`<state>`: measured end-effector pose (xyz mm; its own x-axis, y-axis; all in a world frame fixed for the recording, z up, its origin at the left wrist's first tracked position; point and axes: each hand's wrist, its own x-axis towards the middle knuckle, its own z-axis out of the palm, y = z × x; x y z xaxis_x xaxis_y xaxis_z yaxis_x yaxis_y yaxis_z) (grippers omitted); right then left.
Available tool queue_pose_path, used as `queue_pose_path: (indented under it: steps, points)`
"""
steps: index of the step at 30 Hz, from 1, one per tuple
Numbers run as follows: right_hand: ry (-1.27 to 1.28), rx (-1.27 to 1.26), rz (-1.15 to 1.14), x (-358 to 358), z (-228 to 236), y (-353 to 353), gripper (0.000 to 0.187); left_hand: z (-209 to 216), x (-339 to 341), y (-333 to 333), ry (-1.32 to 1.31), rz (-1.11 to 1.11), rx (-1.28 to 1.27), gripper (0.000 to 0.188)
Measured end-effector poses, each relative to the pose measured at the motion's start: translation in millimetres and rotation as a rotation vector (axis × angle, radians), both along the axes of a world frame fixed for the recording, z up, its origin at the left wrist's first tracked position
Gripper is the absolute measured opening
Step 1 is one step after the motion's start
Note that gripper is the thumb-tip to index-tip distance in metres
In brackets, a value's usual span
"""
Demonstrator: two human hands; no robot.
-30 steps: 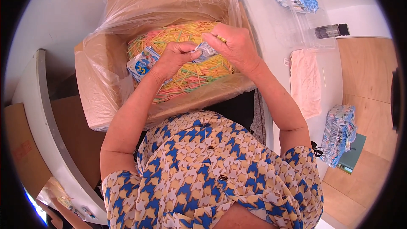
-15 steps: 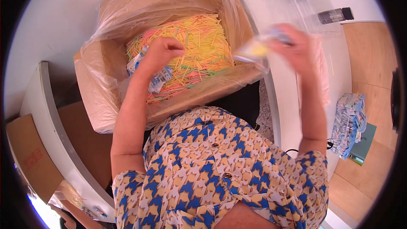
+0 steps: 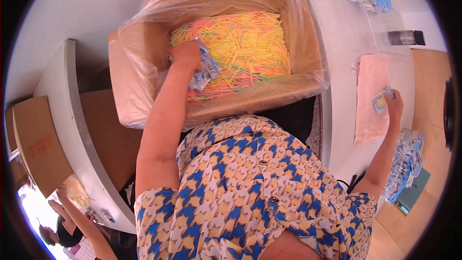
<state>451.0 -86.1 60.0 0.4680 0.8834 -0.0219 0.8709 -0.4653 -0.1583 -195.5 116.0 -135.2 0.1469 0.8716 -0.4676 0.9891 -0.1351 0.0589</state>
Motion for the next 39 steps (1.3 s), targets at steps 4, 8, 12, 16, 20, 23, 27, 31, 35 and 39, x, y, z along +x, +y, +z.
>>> queue_pose_path:
  steps: [4,8,12,16,20,23,27,31,35,39]
  points:
    - [-0.456,0.358,0.133,-33,44,28,0.026,-6,-10,5,-0.037,-0.045,-0.052,0.037]
    - [-0.316,0.771,0.518,-172,79,66,0.015,25,-7,7,-0.127,0.013,-0.068,0.024]
    - [0.308,0.493,0.707,-323,25,111,0.01,49,-18,4,-0.188,0.072,-0.066,0.025]
    - [0.398,0.059,1.037,-403,-57,155,0.02,49,-15,11,-0.164,0.086,-0.014,0.023]
    - [0.299,-0.214,1.049,-444,-101,184,0.034,40,-13,11,-0.128,0.106,0.03,0.021]
    - [0.275,-0.05,1.071,-468,-132,189,0.032,46,-24,5,-0.158,0.08,0.134,0.022]
    - [0.365,0.093,1.031,-507,-152,196,0.034,55,-49,1,-0.237,0.022,0.107,0.021]
    - [0.638,-0.202,0.929,-528,-159,203,0.025,53,-62,-2,-0.295,0.04,0.101,0.02]
    - [0.674,-0.262,0.953,-530,-181,214,0.017,45,-62,-1,-0.307,0.048,0.125,0.03]
    - [0.748,-0.263,0.937,-521,-198,218,0.017,45,-51,3,-0.326,0.083,0.172,0.026]
